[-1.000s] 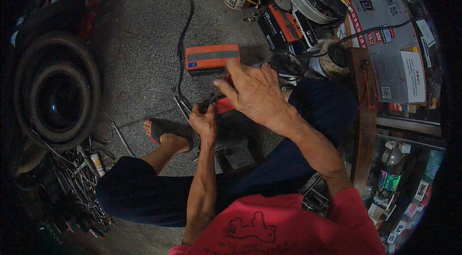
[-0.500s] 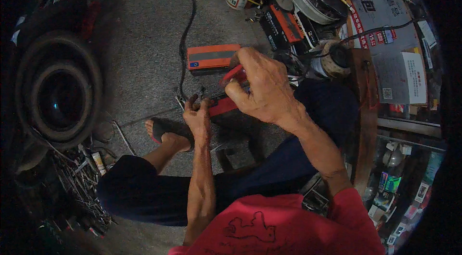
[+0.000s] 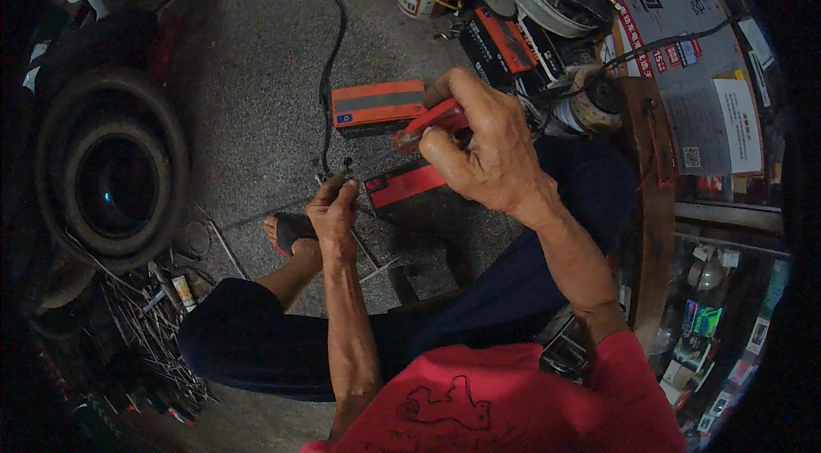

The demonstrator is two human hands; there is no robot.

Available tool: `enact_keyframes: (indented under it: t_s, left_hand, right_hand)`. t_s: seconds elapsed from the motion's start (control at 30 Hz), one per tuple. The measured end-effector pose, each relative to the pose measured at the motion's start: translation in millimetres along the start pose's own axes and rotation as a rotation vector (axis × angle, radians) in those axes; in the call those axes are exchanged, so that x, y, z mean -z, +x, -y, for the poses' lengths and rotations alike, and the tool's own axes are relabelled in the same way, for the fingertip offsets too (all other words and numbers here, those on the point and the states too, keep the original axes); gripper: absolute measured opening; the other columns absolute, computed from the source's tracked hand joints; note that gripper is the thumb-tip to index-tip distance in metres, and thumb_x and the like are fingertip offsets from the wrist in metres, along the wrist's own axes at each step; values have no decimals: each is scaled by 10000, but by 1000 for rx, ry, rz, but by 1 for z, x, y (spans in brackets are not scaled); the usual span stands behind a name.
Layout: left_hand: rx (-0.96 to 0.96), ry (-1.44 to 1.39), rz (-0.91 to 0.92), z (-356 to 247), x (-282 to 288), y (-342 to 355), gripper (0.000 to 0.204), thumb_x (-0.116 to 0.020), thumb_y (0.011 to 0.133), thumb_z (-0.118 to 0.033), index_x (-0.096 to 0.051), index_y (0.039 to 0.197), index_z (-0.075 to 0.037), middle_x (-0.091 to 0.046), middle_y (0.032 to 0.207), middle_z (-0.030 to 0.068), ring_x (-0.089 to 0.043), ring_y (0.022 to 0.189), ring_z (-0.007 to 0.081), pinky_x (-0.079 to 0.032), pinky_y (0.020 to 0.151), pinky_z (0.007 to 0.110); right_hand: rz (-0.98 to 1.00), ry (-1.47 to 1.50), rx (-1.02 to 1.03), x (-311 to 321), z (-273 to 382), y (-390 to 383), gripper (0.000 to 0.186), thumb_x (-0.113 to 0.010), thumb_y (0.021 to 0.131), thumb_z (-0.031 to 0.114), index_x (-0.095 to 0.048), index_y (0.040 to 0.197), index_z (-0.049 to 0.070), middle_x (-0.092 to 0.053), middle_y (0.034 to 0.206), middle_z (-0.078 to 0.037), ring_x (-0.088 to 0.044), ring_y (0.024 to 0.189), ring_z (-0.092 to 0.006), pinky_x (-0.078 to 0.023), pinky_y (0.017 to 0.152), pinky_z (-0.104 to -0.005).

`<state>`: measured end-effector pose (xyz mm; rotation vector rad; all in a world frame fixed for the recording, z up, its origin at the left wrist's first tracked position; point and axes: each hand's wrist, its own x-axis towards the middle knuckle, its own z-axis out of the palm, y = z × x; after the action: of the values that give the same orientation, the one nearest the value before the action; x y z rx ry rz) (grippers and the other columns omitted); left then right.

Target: The person sits on the floor and uses a screwdriver to unscrew and remove the casing of a red and black battery pack. They manipulate the internal components and wires, then reassemble the casing and tighten the screws.

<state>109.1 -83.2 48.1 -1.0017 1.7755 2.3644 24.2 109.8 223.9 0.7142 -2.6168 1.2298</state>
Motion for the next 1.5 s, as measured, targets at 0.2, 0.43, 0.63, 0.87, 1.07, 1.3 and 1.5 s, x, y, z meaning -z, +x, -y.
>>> enact_keyframes:
  t_s: [0.2, 0.43, 0.63, 0.87, 1.07, 1.3, 1.5]
  left_hand:
    - [-82, 122, -7, 10, -5, 0, 231, -698, 810, -160, -683, 978, -3, -606, 758, -10, -493, 626, 75, -368, 555, 233]
    - [-4, 83, -55, 8, -6, -3, 210, -684, 813, -166, -689, 954, -10, -589, 742, -25, -476, 621, 74, -354, 553, 232]
    - [70, -41, -80, 9, -3, 1, 264, -713, 806, -142, -665, 990, 42, -559, 689, -15, -474, 598, 70, -348, 529, 236]
    - [27, -54, -35, -14, -4, -4, 224, -692, 828, -101, -675, 1018, 15, -596, 732, 1, -501, 626, 69, -370, 544, 229]
    - [-160, 43, 45, -19, -17, -14, 308, -667, 857, -96, -648, 1135, 36, -672, 1009, 81, -602, 887, 132, -479, 787, 264]
    - [-153, -5, 70, -17, -24, -23, 288, -623, 862, -21, -644, 1141, 46, -673, 1055, 110, -614, 958, 167, -479, 872, 290]
    - [-85, -65, 62, -8, -21, -22, 309, -640, 843, -10, -650, 1149, 32, -673, 1056, 100, -611, 961, 152, -475, 869, 286]
  right_hand:
    - [-1, 29, -15, 2, 4, 1, 219, -622, 738, 139, -475, 834, 7, -555, 728, -167, -592, 671, -371, -465, 611, -452]
    - [-26, -61, 27, -2, 0, 1, 214, -632, 732, 153, -485, 808, 17, -564, 697, -150, -605, 650, -350, -473, 592, -437]
    - [-48, -155, 34, -15, -3, -3, 132, -627, 732, 88, -531, 745, -1, -567, 618, -120, -594, 547, -221, -458, 520, -346]
    - [124, 262, -377, -59, -25, -11, 208, -687, 809, 166, -568, 774, -1, -595, 651, -89, -569, 586, -168, -455, 541, -341]
    - [275, 225, -374, -98, -31, -26, 258, -732, 808, 201, -609, 841, -23, -653, 771, -100, -651, 759, -193, -504, 654, -342]
    - [221, 212, -363, -116, -33, -39, 209, -708, 752, 171, -680, 853, -11, -676, 809, -191, -673, 783, -338, -520, 709, -416]
    - [140, 218, -479, -122, -31, -48, 177, -704, 753, 145, -687, 824, -16, -683, 759, -178, -679, 719, -299, -523, 665, -383]
